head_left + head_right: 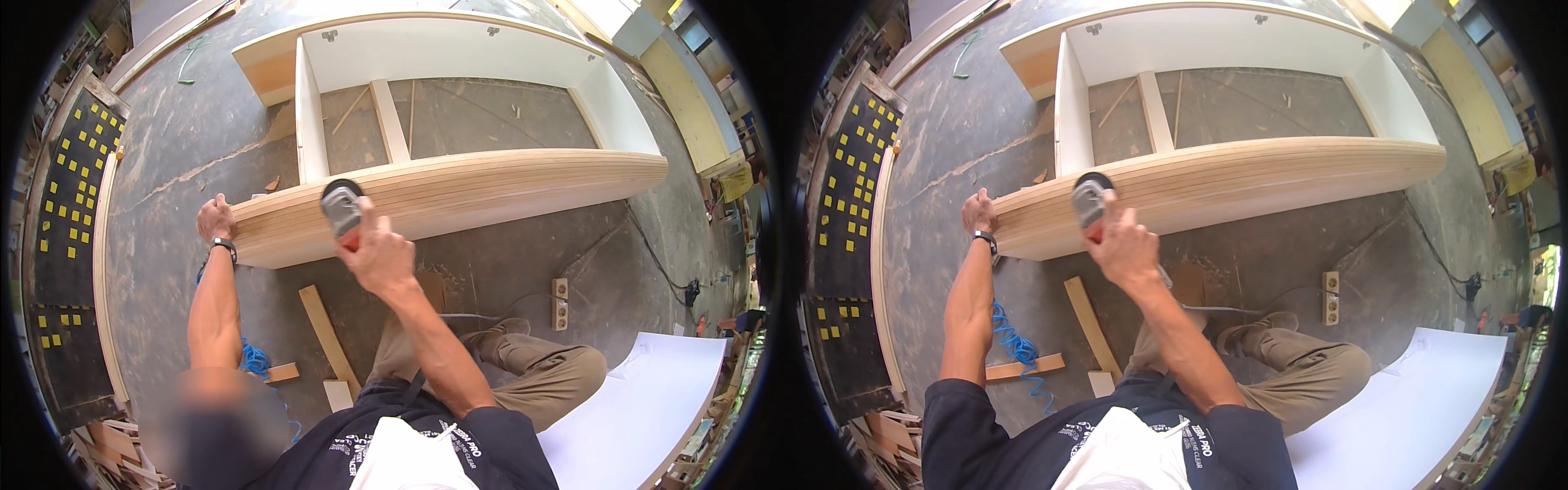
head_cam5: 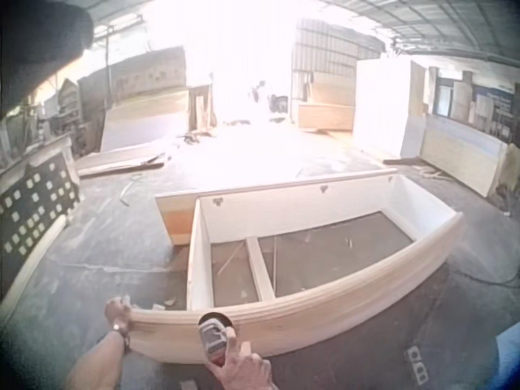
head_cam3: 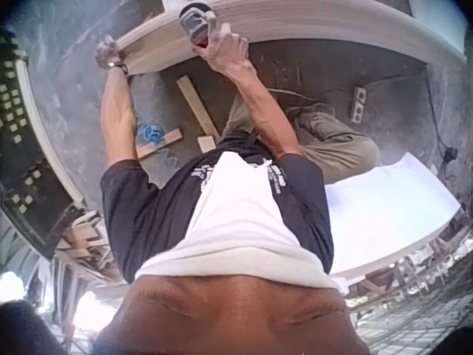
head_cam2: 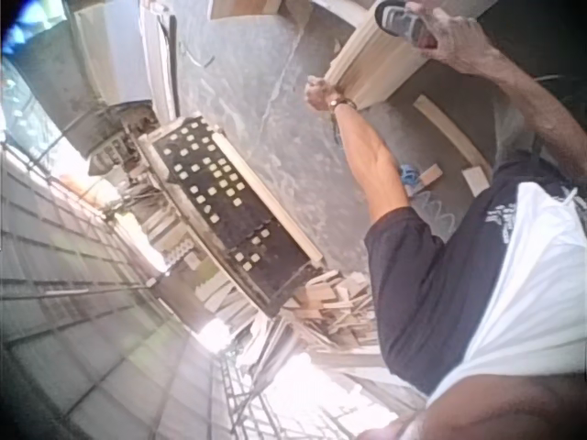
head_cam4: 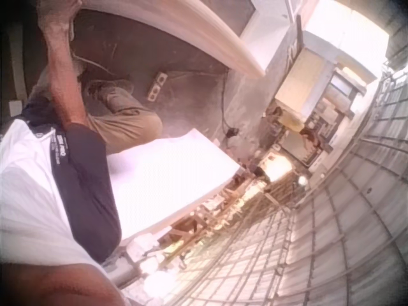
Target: The person sits on the floor and uses an angle grinder with a sanding disc to smooth the curved edge of a wooden structure. They hold the structure steady with their left hand while moving the tool along the edge with their right hand.
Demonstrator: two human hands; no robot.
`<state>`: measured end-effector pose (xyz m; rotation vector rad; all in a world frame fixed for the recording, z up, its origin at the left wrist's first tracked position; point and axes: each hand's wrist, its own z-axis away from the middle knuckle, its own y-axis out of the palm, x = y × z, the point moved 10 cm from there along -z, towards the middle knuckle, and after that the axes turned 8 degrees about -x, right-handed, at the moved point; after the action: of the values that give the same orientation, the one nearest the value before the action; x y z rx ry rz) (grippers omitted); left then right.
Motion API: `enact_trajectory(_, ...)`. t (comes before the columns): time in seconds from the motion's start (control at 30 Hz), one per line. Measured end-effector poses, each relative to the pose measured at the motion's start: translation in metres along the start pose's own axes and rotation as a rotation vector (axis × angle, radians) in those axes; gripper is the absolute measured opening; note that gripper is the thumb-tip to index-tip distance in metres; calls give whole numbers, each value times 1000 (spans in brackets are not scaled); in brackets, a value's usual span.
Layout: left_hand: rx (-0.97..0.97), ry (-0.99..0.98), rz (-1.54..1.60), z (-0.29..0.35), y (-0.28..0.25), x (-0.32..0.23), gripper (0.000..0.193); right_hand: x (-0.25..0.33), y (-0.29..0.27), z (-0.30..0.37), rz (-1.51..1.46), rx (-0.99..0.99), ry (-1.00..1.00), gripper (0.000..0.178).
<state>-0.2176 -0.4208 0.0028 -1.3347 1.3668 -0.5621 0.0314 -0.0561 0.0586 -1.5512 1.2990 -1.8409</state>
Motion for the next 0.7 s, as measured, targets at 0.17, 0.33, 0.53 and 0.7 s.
enact_trajectory(0.17,4,-11,33,5,-3,-2,56,12,7,-2,-17,40,-13,95)
enact_trajectory(0.33,-15,-9,13,1,2,9,57,-79,-61,-3,-17,-148,207,90)
enact_trajectory(0.53,-17,-5,-1,5,-2,-2,56,-200,-136,-10,-66,-358,380,88)
enact_trajectory(0.7,-1,-22,-20,4,-1,-4,55,-197,-136,-14,-120,-394,340,87)
